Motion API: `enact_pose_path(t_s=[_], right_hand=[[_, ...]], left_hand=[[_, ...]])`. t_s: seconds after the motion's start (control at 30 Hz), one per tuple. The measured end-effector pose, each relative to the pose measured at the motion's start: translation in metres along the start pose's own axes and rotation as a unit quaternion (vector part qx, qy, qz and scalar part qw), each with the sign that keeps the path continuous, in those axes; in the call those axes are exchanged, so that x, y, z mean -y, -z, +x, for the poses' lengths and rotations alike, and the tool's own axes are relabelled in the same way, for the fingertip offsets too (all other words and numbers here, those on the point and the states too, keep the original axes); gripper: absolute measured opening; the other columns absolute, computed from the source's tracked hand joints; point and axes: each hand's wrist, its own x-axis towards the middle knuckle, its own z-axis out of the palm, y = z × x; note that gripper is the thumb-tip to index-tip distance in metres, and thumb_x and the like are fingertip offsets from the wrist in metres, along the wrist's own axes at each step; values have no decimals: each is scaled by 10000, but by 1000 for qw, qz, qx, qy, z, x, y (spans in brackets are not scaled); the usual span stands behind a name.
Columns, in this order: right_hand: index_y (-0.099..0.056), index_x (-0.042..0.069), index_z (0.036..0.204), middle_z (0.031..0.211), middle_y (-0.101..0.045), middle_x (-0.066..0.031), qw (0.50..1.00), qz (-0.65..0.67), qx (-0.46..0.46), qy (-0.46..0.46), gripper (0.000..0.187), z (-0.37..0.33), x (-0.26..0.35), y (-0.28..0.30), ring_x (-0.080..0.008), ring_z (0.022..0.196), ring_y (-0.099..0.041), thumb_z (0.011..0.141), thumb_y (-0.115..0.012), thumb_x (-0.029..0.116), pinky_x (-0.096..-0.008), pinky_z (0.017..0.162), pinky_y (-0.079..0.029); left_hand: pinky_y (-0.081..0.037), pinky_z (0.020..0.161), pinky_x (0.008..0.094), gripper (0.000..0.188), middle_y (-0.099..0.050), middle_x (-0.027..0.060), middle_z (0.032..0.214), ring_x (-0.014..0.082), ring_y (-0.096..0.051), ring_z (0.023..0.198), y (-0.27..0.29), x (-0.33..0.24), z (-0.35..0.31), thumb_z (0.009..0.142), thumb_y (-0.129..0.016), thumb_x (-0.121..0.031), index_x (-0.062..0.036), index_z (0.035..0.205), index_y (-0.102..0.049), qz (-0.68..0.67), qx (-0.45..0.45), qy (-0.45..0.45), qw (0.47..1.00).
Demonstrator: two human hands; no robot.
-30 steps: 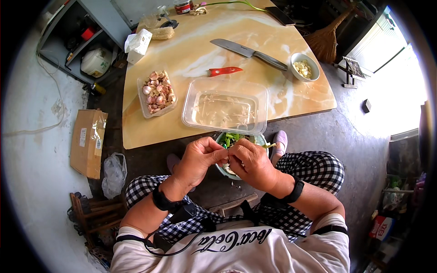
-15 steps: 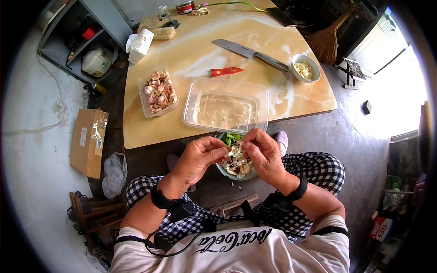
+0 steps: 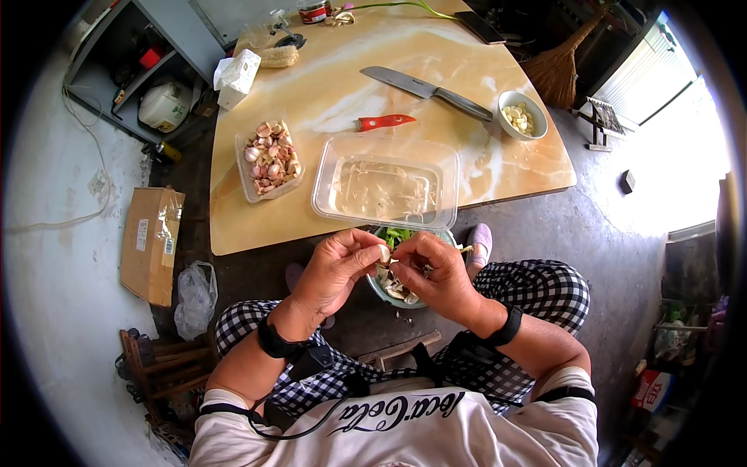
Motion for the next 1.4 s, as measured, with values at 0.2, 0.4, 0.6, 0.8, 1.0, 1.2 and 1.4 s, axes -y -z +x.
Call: enact_pose_path(t_s=[0.2,0.4,0.6,0.8,1.0,1.2,1.4], right_hand=[[-552,32,806,670,-497,-50,999,-40,-16,24,166,0,-2,-2,-143,556,-471,693,-674,15,-252,489,-383],[-551,33,817,677,-513,-55,997,-62,-13,39,156,-1,-1,-2,-162,566,-491,707,-662,20,-260,493,-392],[-549,28,821,673,-523,-79,996,-73,-9,53,142,-2,-1,-2,-207,584,-527,714,-639,2,-281,506,-412],[-552,18,812,688,-544,-97,997,-58,-19,52,130,-2,-9,-3,-233,616,-555,710,-617,-28,-298,526,-431],[-562,9,815,692,-557,-97,999,-22,-9,24,120,0,-2,-2,-230,627,-560,717,-628,-12,-298,541,-441],[-561,9,823,689,-556,-98,999,-43,11,27,118,1,-3,1,-236,630,-559,730,-633,21,-304,544,-443],[-558,10,843,704,-561,-101,998,-40,12,39,95,1,-7,1,-241,635,-567,754,-592,1,-309,556,-447]], left_hand=[[-468,698,202,102,-619,33,853,80,-575,775,-3,0,-1,822,-590,-69,-41,920,-587,-3,-6,3,1000],[-477,702,210,100,-617,53,849,94,-578,779,-3,4,-1,819,-591,-60,-18,909,-582,45,-13,-30,998],[-501,746,247,99,-618,82,862,120,-597,788,-3,9,-1,823,-572,-35,-2,916,-580,58,-30,-55,996],[-502,744,251,90,-613,76,884,122,-594,795,-8,11,-3,820,-574,-29,-10,908,-583,48,-41,-61,996],[-502,745,262,72,-611,74,883,126,-589,806,-5,8,-2,821,-573,-27,-23,891,-584,26,-57,-53,997],[-502,746,263,70,-610,73,878,127,-590,803,-4,10,-3,822,-571,-29,-21,890,-584,21,-50,-55,997],[-497,753,252,72,-611,73,878,126,-591,803,-4,10,-3,828,-564,-34,-16,895,-583,19,-38,-33,999]])
